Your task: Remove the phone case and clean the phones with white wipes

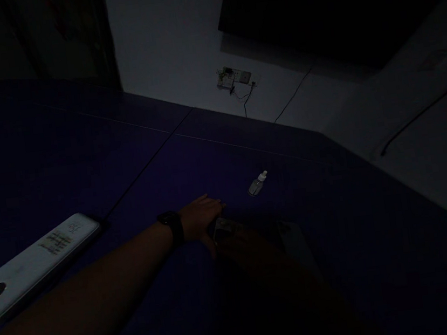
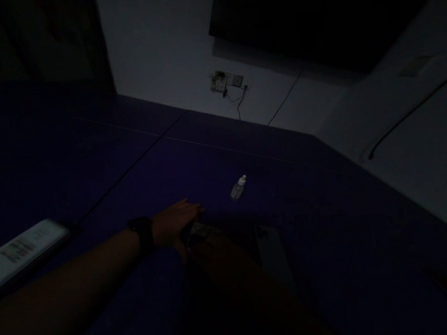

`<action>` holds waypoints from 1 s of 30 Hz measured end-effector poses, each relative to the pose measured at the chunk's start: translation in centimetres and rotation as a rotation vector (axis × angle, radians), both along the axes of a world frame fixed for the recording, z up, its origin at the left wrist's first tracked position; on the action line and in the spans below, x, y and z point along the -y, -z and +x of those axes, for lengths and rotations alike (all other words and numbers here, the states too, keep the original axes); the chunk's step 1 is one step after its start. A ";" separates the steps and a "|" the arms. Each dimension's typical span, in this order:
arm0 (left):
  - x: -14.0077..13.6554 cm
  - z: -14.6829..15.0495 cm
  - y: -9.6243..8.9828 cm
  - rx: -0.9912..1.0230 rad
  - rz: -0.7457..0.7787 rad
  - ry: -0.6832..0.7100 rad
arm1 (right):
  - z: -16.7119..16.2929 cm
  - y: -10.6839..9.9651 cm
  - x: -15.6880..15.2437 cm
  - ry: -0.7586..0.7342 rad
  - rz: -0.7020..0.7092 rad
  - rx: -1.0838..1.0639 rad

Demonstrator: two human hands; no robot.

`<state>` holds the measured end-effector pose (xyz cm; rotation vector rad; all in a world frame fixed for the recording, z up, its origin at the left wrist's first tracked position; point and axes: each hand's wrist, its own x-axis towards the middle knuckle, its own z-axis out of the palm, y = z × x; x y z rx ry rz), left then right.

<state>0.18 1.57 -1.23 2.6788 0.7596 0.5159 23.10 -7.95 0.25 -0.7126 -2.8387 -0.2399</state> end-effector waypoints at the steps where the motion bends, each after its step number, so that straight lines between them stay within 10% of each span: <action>1: 0.0 0.0 -0.1 -0.001 -0.003 0.001 | -0.1 0.0 -0.1 -0.004 -0.002 -0.011; 15: -0.1 0.0 0.2 -0.023 0.025 -0.006 | -1.0 -1.2 -1.2 0.084 -0.331 -0.074; 30: -0.1 0.0 0.2 -0.033 0.019 -0.009 | -1.3 0.6 -0.5 0.083 -0.314 -0.280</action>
